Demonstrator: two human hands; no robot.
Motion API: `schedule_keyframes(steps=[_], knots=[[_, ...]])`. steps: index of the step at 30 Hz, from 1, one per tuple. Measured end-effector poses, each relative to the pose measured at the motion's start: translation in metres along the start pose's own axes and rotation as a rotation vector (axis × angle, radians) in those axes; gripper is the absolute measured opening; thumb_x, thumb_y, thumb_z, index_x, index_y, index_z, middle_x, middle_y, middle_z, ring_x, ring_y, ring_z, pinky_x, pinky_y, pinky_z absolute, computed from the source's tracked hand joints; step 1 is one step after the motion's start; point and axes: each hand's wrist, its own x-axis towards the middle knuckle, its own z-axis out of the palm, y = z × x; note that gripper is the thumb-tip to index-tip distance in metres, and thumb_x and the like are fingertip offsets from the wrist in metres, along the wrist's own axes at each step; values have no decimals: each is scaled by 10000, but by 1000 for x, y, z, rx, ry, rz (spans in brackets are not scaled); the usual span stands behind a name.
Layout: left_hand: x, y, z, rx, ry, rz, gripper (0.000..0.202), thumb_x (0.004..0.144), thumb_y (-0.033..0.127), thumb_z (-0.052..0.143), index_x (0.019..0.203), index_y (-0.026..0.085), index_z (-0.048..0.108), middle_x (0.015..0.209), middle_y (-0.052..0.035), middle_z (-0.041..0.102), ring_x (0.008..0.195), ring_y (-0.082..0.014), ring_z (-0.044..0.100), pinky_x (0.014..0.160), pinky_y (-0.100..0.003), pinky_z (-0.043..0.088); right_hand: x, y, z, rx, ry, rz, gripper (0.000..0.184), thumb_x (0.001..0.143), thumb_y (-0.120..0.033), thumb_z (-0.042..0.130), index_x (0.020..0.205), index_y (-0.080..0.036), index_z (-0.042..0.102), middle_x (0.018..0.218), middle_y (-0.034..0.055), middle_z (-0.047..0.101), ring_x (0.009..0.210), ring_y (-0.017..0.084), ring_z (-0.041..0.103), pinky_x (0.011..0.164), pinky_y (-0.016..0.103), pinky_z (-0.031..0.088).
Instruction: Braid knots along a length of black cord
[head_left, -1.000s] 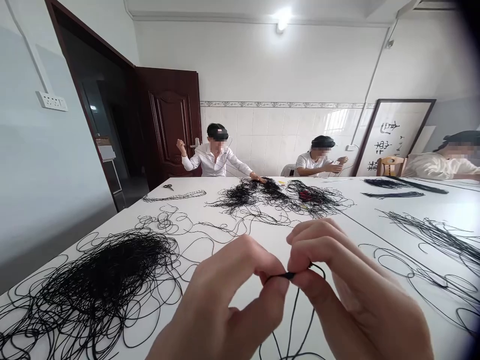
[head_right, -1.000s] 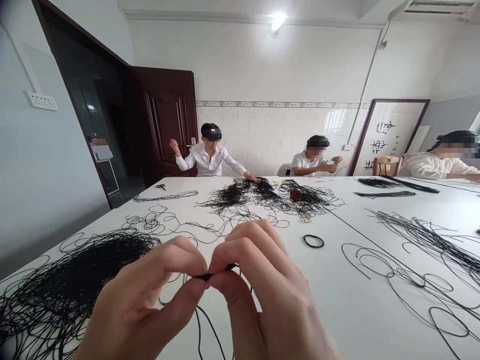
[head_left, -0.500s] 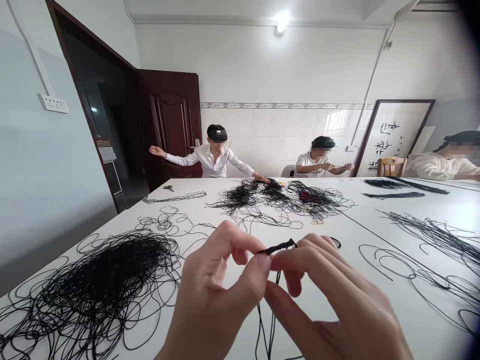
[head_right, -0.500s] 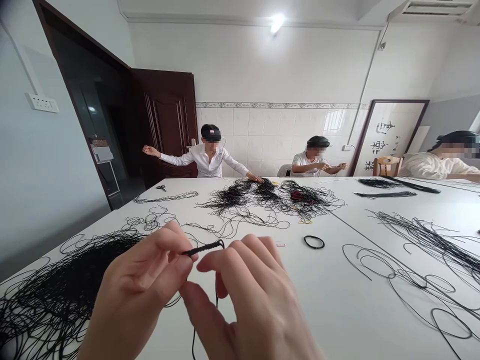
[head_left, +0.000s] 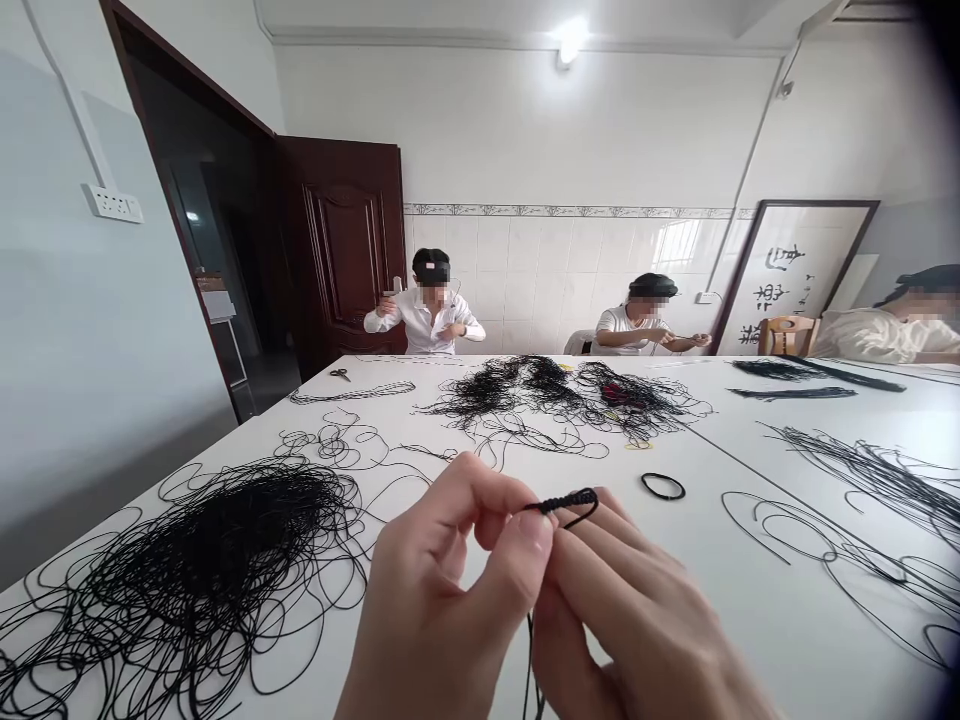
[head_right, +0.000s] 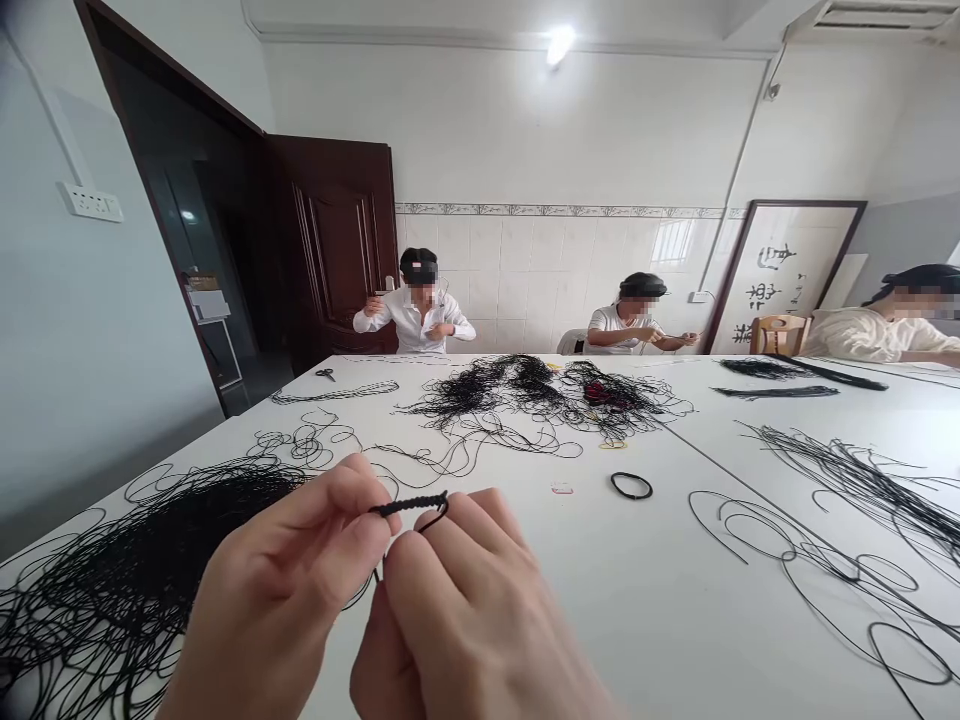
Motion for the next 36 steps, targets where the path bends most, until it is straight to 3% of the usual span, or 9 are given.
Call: schedule_keyframes(steps=[7, 12, 14, 17, 19, 24, 36], knots=[[-4, 0, 3, -51, -42, -30, 164, 827, 188, 562, 664, 209, 565, 615, 41, 469, 602, -106, 465, 564, -175, 435, 0, 4, -7, 1, -74, -20, 204, 839, -28, 431, 699, -162, 495, 629, 1, 478, 610, 101, 448, 663, 268, 455], [1, -8, 0, -199, -17, -96, 144, 865, 240, 565, 723, 221, 558, 631, 42, 460, 616, -108, 430, 537, -191, 370, 1, 2, -11, 155, 92, -11, 212, 842, -94, 518, 674, -177, 419, 593, -12, 397, 598, 101, 420, 569, 247, 429], [2, -12, -3, -275, -79, -147, 136, 891, 288, 556, 767, 234, 562, 674, 37, 480, 664, -115, 444, 570, -203, 367, 0, 5, -14, 161, 204, 7, 126, 827, -93, 573, 807, -185, 490, 679, 5, 427, 649, 111, 460, 533, 237, 422], [2, -12, -4, -354, -235, -169, 127, 904, 260, 541, 782, 238, 567, 714, 35, 527, 702, -114, 456, 634, -209, 383, -1, 12, -16, 126, 321, 57, 257, 830, -82, 594, 1047, -211, 542, 936, 70, 514, 845, 149, 558, 625, 257, 502], [2, -10, -4, -367, -282, -151, 135, 896, 216, 534, 766, 228, 567, 701, 35, 541, 694, -109, 458, 646, -205, 390, 0, 16, -16, 174, 276, 62, 259, 848, -70, 580, 1060, -218, 555, 983, 67, 552, 903, 148, 577, 685, 250, 522], [0, -4, -5, -291, -312, -113, 148, 895, 195, 521, 756, 220, 564, 680, 34, 542, 674, -103, 486, 634, -192, 415, 3, 19, -15, 292, 220, 33, 209, 853, -4, 528, 957, -184, 550, 798, 11, 579, 803, 101, 555, 646, 209, 490], [-1, -2, -8, 30, -332, -76, 181, 931, 307, 477, 784, 239, 558, 671, 32, 504, 628, -114, 462, 506, -201, 342, 3, 32, -27, 211, 54, -58, 176, 870, -23, 529, 948, -180, 509, 818, 9, 549, 826, 107, 534, 732, 257, 479]])
